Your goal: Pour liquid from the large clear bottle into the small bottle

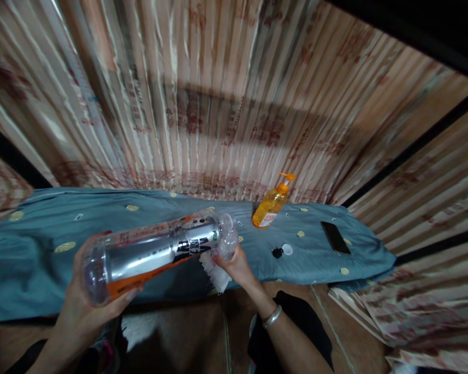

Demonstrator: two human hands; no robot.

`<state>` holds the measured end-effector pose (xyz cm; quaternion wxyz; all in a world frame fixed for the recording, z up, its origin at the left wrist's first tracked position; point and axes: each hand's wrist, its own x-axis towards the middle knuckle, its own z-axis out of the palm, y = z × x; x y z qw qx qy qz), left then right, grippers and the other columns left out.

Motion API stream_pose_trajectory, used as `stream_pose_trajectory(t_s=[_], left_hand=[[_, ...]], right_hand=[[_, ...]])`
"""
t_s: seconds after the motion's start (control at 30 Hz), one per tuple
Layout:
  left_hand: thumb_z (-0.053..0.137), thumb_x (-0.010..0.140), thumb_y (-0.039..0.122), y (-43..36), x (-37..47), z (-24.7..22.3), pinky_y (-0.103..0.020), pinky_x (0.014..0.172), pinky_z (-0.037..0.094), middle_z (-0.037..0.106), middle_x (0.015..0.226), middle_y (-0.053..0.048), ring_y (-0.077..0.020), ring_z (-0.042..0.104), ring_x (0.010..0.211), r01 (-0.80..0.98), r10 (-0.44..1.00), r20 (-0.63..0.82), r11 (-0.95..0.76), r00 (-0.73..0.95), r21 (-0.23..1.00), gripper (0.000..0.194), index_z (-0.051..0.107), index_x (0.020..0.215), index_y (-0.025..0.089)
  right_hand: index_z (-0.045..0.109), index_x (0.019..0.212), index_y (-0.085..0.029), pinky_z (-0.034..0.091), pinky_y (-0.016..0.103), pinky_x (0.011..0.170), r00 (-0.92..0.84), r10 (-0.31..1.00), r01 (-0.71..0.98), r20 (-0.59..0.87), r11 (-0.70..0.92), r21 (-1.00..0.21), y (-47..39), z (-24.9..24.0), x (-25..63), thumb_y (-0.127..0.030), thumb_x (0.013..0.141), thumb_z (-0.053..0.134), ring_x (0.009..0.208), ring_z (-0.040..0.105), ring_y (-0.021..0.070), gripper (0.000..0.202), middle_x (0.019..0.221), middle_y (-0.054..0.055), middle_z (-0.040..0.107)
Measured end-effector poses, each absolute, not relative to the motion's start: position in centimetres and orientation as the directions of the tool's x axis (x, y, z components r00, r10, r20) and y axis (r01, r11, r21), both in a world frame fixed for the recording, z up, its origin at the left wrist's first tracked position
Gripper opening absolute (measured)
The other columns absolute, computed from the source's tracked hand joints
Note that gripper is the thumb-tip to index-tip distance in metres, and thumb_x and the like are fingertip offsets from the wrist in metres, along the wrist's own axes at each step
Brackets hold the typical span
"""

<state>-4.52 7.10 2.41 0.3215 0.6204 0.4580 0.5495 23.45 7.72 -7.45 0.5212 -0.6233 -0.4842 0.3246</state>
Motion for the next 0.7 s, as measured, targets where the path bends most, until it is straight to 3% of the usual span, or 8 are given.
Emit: stream_pose_trajectory(t_s=[0.13, 0.37, 0.6, 0.7], left_hand=[[0.085, 0.065, 0.037, 8.0, -5.5, 1.6, -0.046, 0.087, 0.064, 0.064, 0.134, -0.009, -0.0352, 0.072, 0.110, 0.301, 0.861, 0.503, -0.501, 0.078, 0.811, 0.093, 0.039, 0.146, 0.035], [0.082, 0.069, 0.040, 8.8, -6.8, 0.8, -0.048, 0.086, 0.065, 0.064, 0.132, -0.014, -0.0371, 0.072, 0.111, 0.380, 0.840, 0.522, -0.536, 0.149, 0.754, 0.094, 0.034, 0.148, 0.027], [0.080, 0.066, 0.049, 8.0, -5.5, 1.7, -0.057, 0.099, 0.056, 0.063, 0.132, -0.014, -0.0399, 0.067, 0.116, 0.311, 0.912, 0.411, -0.392, 0.005, 0.866, 0.090, 0.041, 0.144, 0.025], [0.080, 0.065, 0.048, 7.6, -4.8, 2.3, -0.054, 0.097, 0.058, 0.066, 0.127, -0.012, -0.0383, 0.069, 0.113, 0.276, 0.931, 0.365, -0.346, -0.019, 0.897, 0.093, 0.041, 0.145, 0.024]], right_hand=[[0.068, 0.095, -0.018, 0.060, 0.041, 0.077, 0.312, 0.947, 0.250, 0.077, -0.004, -0.968, 7.7, -7.4, 23.5, -0.048, 0.064, 0.083, 0.081, 0.072, 0.0270, 0.045, 0.090, 0.009, 0.077], [0.068, 0.091, -0.016, 0.060, 0.043, 0.072, 0.318, 0.946, 0.309, 0.058, -0.046, -0.950, 7.8, -8.1, 23.8, -0.054, 0.065, 0.079, 0.078, 0.071, 0.0285, 0.047, 0.088, 0.012, 0.077], [0.068, 0.088, -0.018, 0.059, 0.038, 0.067, 0.335, 0.936, 0.331, 0.109, -0.009, -0.944, 7.8, -8.7, 23.8, -0.050, 0.065, 0.081, 0.071, 0.071, 0.0264, 0.041, 0.082, 0.009, 0.078], [0.068, 0.088, -0.019, 0.060, 0.038, 0.067, 0.349, 0.931, 0.327, 0.107, -0.014, -0.945, 7.7, -8.6, 23.8, -0.051, 0.064, 0.081, 0.073, 0.072, 0.0271, 0.042, 0.083, 0.009, 0.079]])
